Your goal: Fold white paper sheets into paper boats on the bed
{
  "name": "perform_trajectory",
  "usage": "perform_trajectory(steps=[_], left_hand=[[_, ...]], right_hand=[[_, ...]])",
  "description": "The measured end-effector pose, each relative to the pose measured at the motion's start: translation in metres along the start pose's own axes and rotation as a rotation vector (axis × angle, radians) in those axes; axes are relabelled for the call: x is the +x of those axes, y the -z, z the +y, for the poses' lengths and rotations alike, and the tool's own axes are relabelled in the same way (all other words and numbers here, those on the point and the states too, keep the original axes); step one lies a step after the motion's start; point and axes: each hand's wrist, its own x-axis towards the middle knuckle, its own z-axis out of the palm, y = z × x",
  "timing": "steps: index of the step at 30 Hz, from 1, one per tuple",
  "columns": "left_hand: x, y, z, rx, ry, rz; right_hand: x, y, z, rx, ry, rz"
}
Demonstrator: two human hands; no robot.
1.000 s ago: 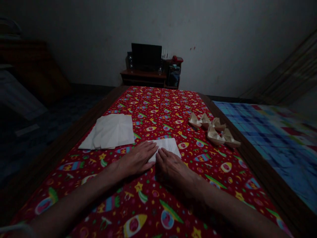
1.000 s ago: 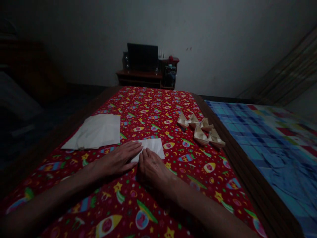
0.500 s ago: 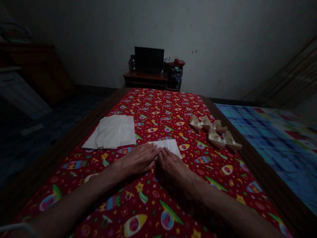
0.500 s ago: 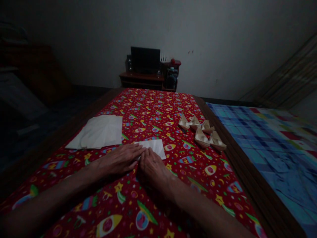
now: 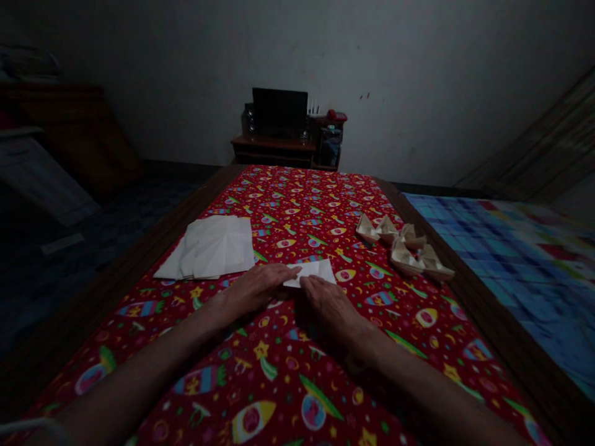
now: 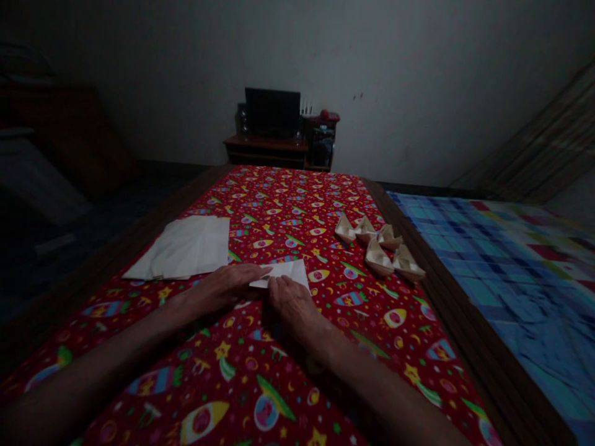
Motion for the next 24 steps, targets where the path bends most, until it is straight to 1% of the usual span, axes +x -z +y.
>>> perform_trajectory(steps=[2, 4, 7, 9, 11, 13, 16, 18, 20, 24], left_hand=[[-0.002, -0.001, 0.002, 0.023, -0.031, 0.012], [-0.005, -0.005, 0.007, 0.066, -0.054, 0.022], [-0.007, -0.013, 0.018, 0.092, -0.055, 0.039], [-0.006, -0.02, 0.022, 0.112, -0.049, 0.044], [-0.003, -0.026, 0.024, 0.162, -0.052, 0.055], [-0.001, -0.028, 0.026, 0.239, -0.079, 0.079], [0.001, -0.026, 0.034, 0.337, -0.141, 0.116], [0.0, -0.024, 0.043, 0.364, -0.162, 0.107], [-0.001, -0.022, 0.053, 0.38, -0.147, 0.086], [-0.005, -0.025, 0.066, 0.363, -0.069, 0.074]], right_hand=[[0.0, 0.008, 0.003, 0.045, 0.022, 0.033], [-0.005, 0.011, 0.008, 0.085, 0.074, 0.147], [-0.017, 0.008, 0.018, 0.18, 0.146, 0.347], [-0.023, 0.005, 0.024, 0.258, 0.183, 0.408], [-0.027, 0.003, 0.028, 0.311, 0.214, 0.394], [-0.03, 0.003, 0.032, 0.315, 0.228, 0.349], [-0.039, 0.01, 0.032, 0.231, 0.202, 0.282], [-0.049, 0.017, 0.028, 0.138, 0.158, 0.263], [-0.06, 0.024, 0.02, 0.068, 0.133, 0.263], [-0.076, 0.029, 0.007, 0.078, 0.126, 0.208]])
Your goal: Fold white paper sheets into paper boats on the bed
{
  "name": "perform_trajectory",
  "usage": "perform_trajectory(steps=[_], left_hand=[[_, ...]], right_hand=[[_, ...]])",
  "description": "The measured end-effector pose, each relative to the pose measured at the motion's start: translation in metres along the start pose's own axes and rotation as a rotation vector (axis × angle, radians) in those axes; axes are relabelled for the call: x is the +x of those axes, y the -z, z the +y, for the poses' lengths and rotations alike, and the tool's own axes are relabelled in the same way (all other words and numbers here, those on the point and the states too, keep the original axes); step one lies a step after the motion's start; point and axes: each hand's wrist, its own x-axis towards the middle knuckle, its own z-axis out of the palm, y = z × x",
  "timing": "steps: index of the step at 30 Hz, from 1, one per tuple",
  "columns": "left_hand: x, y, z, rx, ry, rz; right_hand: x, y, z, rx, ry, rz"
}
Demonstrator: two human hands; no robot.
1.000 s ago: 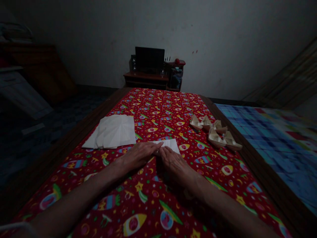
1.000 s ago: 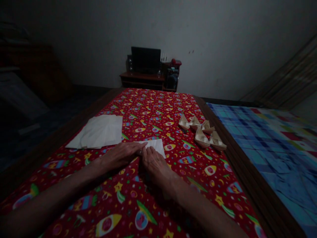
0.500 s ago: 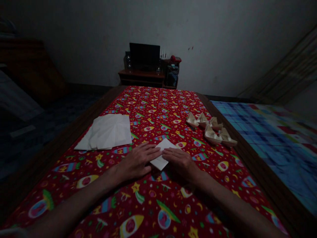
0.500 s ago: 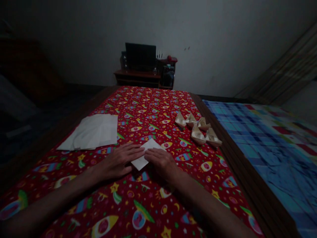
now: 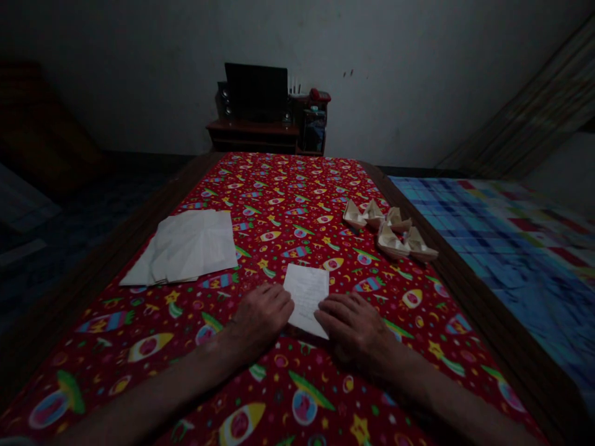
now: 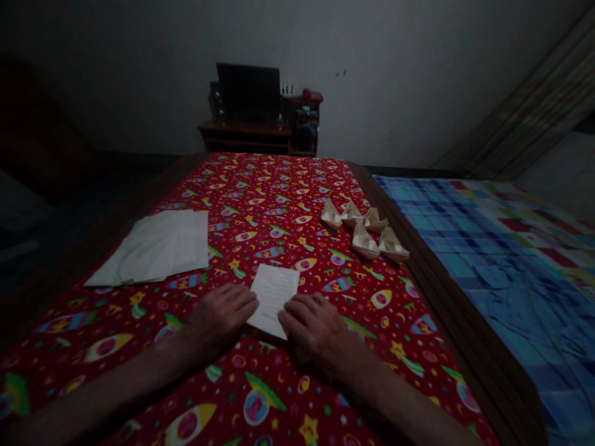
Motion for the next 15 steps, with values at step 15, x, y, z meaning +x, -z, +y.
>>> perform_trajectory(steps=[15], left_hand=[[0.012, -0.011, -0.013, -0.557, 0.657, -0.019]], right_hand=[[0.018, -0.009, 0.014, 0.434, -0.759, -0.039]])
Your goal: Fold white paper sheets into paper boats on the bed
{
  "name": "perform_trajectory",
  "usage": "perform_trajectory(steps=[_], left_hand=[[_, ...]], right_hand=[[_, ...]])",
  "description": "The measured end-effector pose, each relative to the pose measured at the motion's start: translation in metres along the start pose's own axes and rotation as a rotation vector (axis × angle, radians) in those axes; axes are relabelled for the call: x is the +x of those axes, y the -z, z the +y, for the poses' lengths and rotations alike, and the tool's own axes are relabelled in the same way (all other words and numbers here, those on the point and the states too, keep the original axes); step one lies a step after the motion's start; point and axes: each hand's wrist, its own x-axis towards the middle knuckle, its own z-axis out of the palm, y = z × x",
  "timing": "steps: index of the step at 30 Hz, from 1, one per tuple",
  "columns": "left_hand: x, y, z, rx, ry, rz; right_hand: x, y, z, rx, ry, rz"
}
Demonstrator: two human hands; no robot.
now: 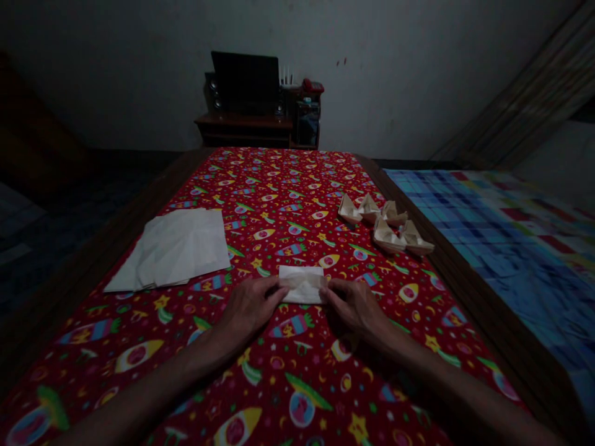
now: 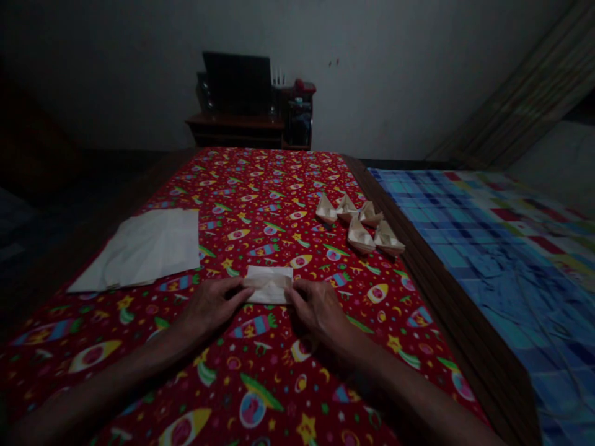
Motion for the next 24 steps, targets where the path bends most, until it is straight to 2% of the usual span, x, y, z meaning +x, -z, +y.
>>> perform_trajectory(steps=[3, 7, 11, 15, 18, 20, 24], left_hand=[[0.006, 0.0, 0.006, 0.141, 0.046, 0.005], [0.014, -0.001, 0.006, 0.212, 0.066, 0.019], [0.017, -0.004, 0.002, 0.251, 0.004, 0.051], [0.016, -0.004, 0.005, 0.393, -0.052, 0.061], [0.012, -0.004, 0.01, 0.494, -0.148, 0.114], [0.01, -0.006, 0.013, 0.517, -0.261, 0.143], [0.001, -0.019, 0.016, 0.424, -0.515, 0.066]], right_hand=[[0.007, 0.0, -0.002, -0.1, 0.021, 0.016], [0.011, -0.001, -0.004, -0.233, 0.049, 0.032], [0.012, -0.005, -0.007, -0.394, 0.07, 0.054], [0.013, -0.012, -0.003, -0.569, 0.12, 0.131], [0.013, -0.014, 0.0, -0.6, 0.165, 0.144], [0.013, -0.014, 0.001, -0.596, 0.174, 0.145], [0.013, -0.013, -0.001, -0.575, 0.166, 0.154]])
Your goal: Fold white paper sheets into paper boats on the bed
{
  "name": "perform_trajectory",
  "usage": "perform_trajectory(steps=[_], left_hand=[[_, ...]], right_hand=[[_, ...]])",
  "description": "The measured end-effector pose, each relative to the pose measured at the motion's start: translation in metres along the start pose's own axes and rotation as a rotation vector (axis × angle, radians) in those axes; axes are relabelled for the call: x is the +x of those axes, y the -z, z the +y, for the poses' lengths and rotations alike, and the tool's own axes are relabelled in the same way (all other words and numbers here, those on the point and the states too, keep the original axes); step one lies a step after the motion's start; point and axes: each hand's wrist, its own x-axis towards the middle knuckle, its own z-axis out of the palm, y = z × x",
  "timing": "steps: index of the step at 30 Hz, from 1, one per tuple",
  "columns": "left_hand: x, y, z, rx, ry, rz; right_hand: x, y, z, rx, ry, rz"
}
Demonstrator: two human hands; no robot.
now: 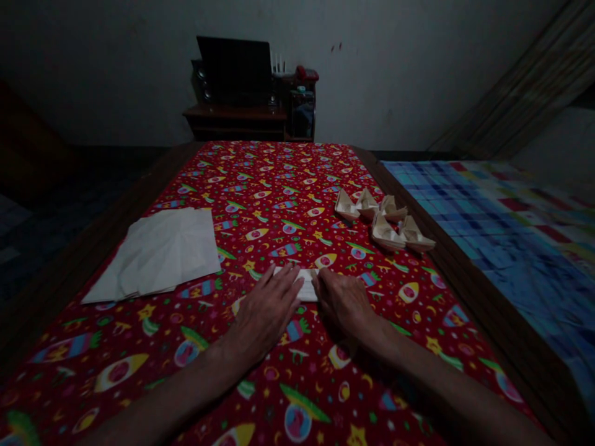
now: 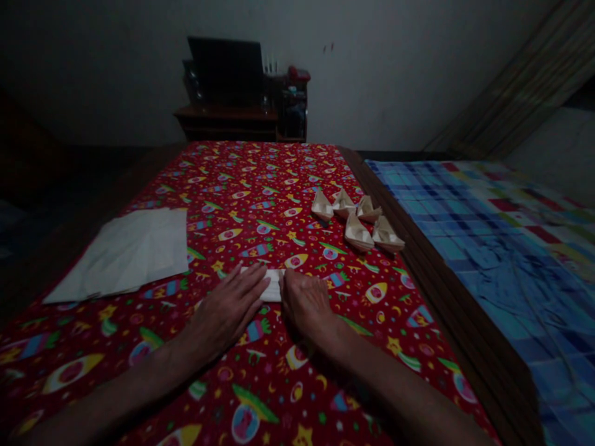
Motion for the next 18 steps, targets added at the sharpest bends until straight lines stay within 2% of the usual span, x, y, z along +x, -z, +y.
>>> perform_trajectory(steps=[5, 12, 14, 16, 18], left_hand=[[-0.008, -0.009, 0.007, -0.093, -0.06, -0.082], [-0.005, -0.003, 0.006, -0.107, -0.074, -0.14], [-0.005, -0.003, 0.006, -0.123, -0.063, -0.133], [-0.005, -0.003, 0.005, -0.14, -0.056, -0.12], [-0.007, -0.003, 0.003, -0.147, -0.055, -0.115]], right_hand=[[0.002, 0.002, -0.002, 0.006, -0.004, -0.022], [0.005, 0.006, -0.001, -0.077, -0.009, 0.021], [0.001, 0.008, -0.002, -0.1, 0.074, 0.102], [-0.007, 0.009, -0.006, -0.056, 0.249, 0.166], [-0.018, 0.01, -0.011, 0.048, 0.436, 0.12]])
